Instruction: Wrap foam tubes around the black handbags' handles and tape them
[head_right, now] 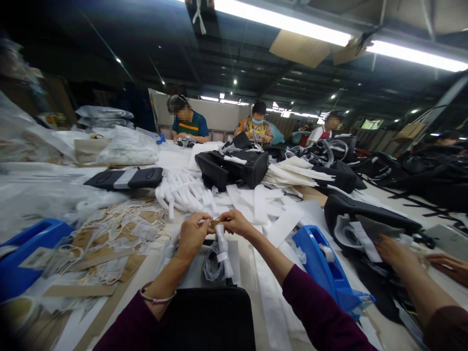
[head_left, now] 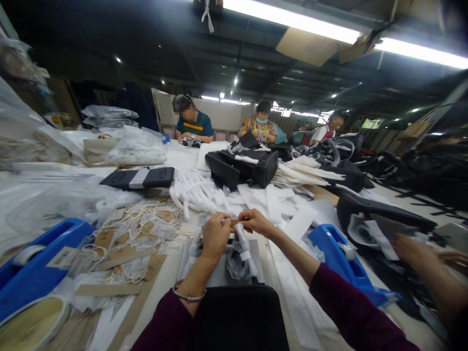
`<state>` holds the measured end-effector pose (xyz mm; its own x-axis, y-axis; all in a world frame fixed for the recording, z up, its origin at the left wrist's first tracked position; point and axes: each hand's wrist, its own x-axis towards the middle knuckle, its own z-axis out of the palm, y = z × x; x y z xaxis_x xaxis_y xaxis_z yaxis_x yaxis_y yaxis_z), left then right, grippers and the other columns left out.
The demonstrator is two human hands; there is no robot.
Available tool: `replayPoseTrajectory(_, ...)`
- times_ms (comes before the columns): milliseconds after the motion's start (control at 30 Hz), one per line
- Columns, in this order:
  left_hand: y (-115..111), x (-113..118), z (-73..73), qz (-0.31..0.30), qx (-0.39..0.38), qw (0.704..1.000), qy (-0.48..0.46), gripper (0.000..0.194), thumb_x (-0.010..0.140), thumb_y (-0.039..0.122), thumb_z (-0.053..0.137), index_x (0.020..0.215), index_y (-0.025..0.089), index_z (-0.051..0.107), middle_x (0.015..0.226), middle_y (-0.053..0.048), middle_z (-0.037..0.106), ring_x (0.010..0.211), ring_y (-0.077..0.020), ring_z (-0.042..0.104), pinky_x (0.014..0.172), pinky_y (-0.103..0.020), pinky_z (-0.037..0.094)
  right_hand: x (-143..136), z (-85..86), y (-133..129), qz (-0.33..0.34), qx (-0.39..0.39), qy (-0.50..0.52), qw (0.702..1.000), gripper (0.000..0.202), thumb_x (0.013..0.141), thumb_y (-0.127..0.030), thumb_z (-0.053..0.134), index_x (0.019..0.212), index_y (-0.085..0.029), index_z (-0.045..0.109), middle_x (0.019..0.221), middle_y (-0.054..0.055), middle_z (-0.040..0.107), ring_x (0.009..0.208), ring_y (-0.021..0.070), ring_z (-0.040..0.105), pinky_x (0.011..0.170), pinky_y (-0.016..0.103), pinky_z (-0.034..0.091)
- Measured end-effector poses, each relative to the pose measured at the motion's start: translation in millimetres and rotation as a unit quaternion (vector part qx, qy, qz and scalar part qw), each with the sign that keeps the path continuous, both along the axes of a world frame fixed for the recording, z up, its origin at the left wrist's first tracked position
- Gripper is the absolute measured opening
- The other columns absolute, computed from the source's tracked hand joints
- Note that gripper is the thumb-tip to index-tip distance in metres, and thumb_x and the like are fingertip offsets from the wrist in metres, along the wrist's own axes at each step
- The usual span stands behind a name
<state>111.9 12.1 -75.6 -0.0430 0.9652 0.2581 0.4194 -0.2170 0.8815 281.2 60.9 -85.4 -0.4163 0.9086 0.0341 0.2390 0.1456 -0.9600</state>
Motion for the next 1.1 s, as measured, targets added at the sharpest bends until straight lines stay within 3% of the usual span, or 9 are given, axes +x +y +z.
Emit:
replayPoseTrajectory(100, -7.9, 2.0, 5.1, -0.020, 0.112, 0.977, 0.180, 0.020, 0.084, 0.013, 0.045, 0.084, 0.022, 0.063, 0.100, -0.004, 0.066, 0.092, -0.0198, 0.062, 0.078, -0.029, 0.045, -3.2, 3.3, -0.3, 0.017, -0.005, 0.010, 1.000, 0.010, 0.065, -0.023, 0.066, 0.065, -0.014, 0.063, 0.049, -0.005, 0.054, 0.041, 0.0066, 0.046, 0.039, 0.019, 0.034)
replayPoseTrajectory(200, -8.2, 1.9, 5.7, 0.030, 0.167, 0.959, 0.225, 0.017, 0.082, 0.011, 0.048, 0.091, 0.021, 0.058, 0.107, -0.007, 0.060, 0.103, -0.0238, 0.054, 0.086, -0.034, 0.043, -5.4, 1.6, -3.6, 0.014, -0.014, 0.039, 0.999, 0.013, 0.065, -0.025, 0.067, 0.068, -0.014, 0.060, 0.054, -0.004, 0.056, 0.045, 0.0081, 0.051, 0.045, 0.021, 0.042)
replayPoseTrajectory(300, -0.3, 0.0, -0.5, 0.066, 0.138, 0.971, 0.182, 0.025, 0.077, 0.012, 0.056, 0.100, 0.019, 0.051, 0.102, -0.008, 0.057, 0.103, -0.0245, 0.051, 0.090, -0.037, 0.042, -4.7, -2.2, -6.0, 0.007, -0.025, 0.074, 0.997, 0.018, 0.064, -0.024, 0.069, 0.077, -0.015, 0.059, 0.059, -0.004, 0.057, 0.048, 0.0078, 0.051, 0.049, 0.022, 0.045)
replayPoseTrajectory(500, 13.6, -3.9, -12.4, 0.034, 0.079, 0.990, 0.111, 0.033, 0.070, 0.007, 0.059, 0.099, 0.018, 0.047, 0.100, -0.006, 0.053, 0.099, -0.0210, 0.051, 0.090, -0.034, 0.042, -2.2, 5.4, -10.5, 0.057, -0.061, 0.142, 0.986, 0.035, 0.073, -0.035, 0.070, 0.099, -0.015, 0.057, 0.072, -0.001, 0.062, 0.060, 0.0099, 0.057, 0.058, 0.023, 0.045)
replayPoseTrajectory(667, 13.0, -6.0, -11.7, -0.002, 0.061, 0.987, 0.152, 0.020, 0.071, 0.009, 0.056, 0.086, 0.020, 0.048, 0.091, -0.005, 0.056, 0.093, -0.0222, 0.051, 0.086, -0.037, 0.041, -10.7, 18.1, -10.2, 0.061, -0.057, 0.042, 0.996, 0.043, 0.080, -0.056, 0.058, 0.086, -0.013, 0.059, 0.073, 0.002, 0.061, 0.065, 0.0122, 0.058, 0.056, 0.022, 0.041)
replayPoseTrajectory(833, 9.4, -5.0, -5.0, -0.010, 0.122, 0.988, 0.092, 0.026, 0.069, 0.003, 0.050, 0.089, 0.020, 0.051, 0.092, -0.004, 0.054, 0.092, -0.0199, 0.052, 0.084, -0.034, 0.042, -21.2, 21.0, -1.8, 0.052, -0.011, -0.025, 0.998, 0.038, 0.056, -0.035, 0.082, 0.075, -0.016, 0.055, 0.063, -0.006, 0.053, 0.059, 0.0080, 0.047, 0.053, 0.019, 0.035)
replayPoseTrajectory(967, 11.5, -3.9, -2.8, -0.043, 0.164, 0.986, 0.004, 0.024, 0.072, 0.006, 0.050, 0.092, 0.019, 0.054, 0.091, -0.003, 0.054, 0.092, -0.0182, 0.053, 0.082, -0.031, 0.044, -21.4, 21.2, -6.1, 0.097, -0.045, 0.037, 0.994, 0.036, 0.056, -0.030, 0.080, 0.083, -0.015, 0.062, 0.071, -0.003, 0.061, 0.062, 0.0101, 0.052, 0.058, 0.022, 0.040)
replayPoseTrajectory(1033, 14.3, -3.4, -5.7, -0.050, 0.159, 0.985, -0.037, 0.025, 0.075, 0.009, 0.049, 0.098, 0.018, 0.054, 0.096, -0.004, 0.056, 0.090, -0.0171, 0.055, 0.080, -0.030, 0.046, -18.2, 16.9, -9.5, 0.048, -0.083, 0.064, 0.993, 0.033, 0.059, -0.031, 0.079, 0.084, -0.014, 0.066, 0.071, -0.001, 0.064, 0.062, 0.0114, 0.055, 0.059, 0.023, 0.041)
replayPoseTrajectory(1100, 16.9, -2.6, -11.0, -0.060, 0.125, 0.989, -0.059, 0.031, 0.079, 0.009, 0.045, 0.109, 0.018, 0.051, 0.104, -0.006, 0.059, 0.085, -0.0149, 0.056, 0.079, -0.029, 0.047, -13.4, 8.2, -10.5, -0.059, -0.143, 0.118, 0.981, 0.033, 0.060, -0.031, 0.079, 0.086, -0.014, 0.067, 0.074, 0.002, 0.067, 0.064, 0.0134, 0.058, 0.060, 0.025, 0.043)
